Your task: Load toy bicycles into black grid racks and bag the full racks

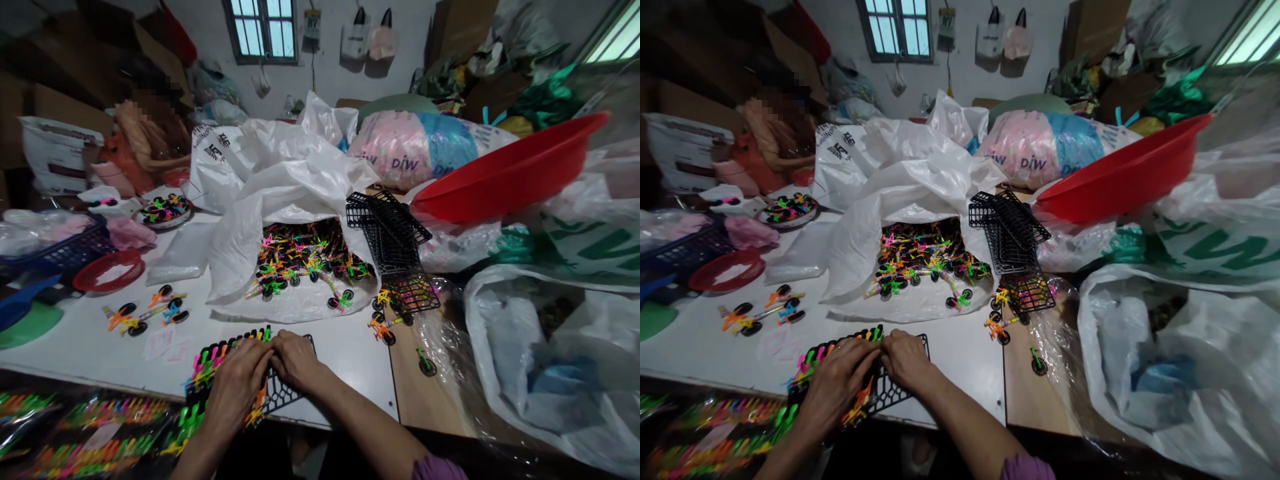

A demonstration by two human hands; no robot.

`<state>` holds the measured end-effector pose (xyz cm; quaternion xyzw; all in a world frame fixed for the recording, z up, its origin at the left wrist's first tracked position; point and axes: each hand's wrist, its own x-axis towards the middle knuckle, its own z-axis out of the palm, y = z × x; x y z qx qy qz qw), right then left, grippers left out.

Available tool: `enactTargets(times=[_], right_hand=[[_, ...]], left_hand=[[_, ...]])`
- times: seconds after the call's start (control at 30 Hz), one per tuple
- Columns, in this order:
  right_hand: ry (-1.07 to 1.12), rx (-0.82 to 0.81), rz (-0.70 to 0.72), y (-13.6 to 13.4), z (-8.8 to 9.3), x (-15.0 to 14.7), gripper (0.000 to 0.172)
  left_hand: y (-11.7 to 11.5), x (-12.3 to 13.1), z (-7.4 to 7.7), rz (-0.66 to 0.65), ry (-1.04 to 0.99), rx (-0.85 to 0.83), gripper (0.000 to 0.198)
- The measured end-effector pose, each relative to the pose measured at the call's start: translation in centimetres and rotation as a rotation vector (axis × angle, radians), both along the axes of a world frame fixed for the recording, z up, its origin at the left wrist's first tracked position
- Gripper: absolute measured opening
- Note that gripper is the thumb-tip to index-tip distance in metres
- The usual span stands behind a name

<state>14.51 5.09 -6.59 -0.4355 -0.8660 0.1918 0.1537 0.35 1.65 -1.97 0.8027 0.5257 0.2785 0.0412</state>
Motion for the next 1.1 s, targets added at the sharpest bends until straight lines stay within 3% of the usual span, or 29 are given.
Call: enactTargets(times=[0.13, 0.23, 0.37, 0.47, 0.53, 0.6, 0.7, 0.87, 0.97, 1.1], right_hand=[[0.050, -0.081, 0.064, 0.4, 0.9, 1.4, 0.018], [0.078, -0.167, 0.071, 3.2, 2.8, 4.1, 0.021], [-0.219, -0.013, -0.445, 10.0, 5.8, 7.3, 0.025], [-0.316, 0.001, -0.543, 13.7, 6.7, 7.6, 0.020], [-0.317, 0.006, -0.535, 14.4, 6.5, 7.2, 0.021], [-0.319, 0.036, -0.536, 13.7, 6.2, 6.8, 0.024], [-0.203, 0.053, -0.491, 10.5, 5.4, 6.5, 0.022], [0.205, -0.241, -0.214, 3.1, 2.6, 5.6, 0.010], [0.364, -0.349, -0.218, 0.0, 1.3, 4.3, 0.011], [0.448, -0.357, -0.208, -1.7, 1.4, 2.7, 0.016]], left_hand=[[-0.4, 0.2, 0.2, -0.006, -0.022, -0.002, 0.021], [-0.6, 0.2, 0.1, -0.006, -0.048, -0.005, 0.021], [-0.4, 0.2, 0.1, 0.017, -0.067, -0.029, 0.019], [-0.3, 0.2, 0.5, 0.018, -0.070, -0.055, 0.018], [-0.4, 0.2, 0.8, 0.008, -0.073, -0.061, 0.018], [-0.3, 0.2, 0.9, 0.002, -0.073, -0.055, 0.019], [0.0, 0.1, 1.1, 0.012, -0.056, -0.045, 0.020], [1.4, -0.2, 1.4, 0.078, 0.037, -0.049, 0.020], [2.2, -0.2, 1.3, 0.105, 0.040, -0.073, 0.020], [2.1, 0.0, 1.9, 0.108, 0.055, -0.066, 0.020]])
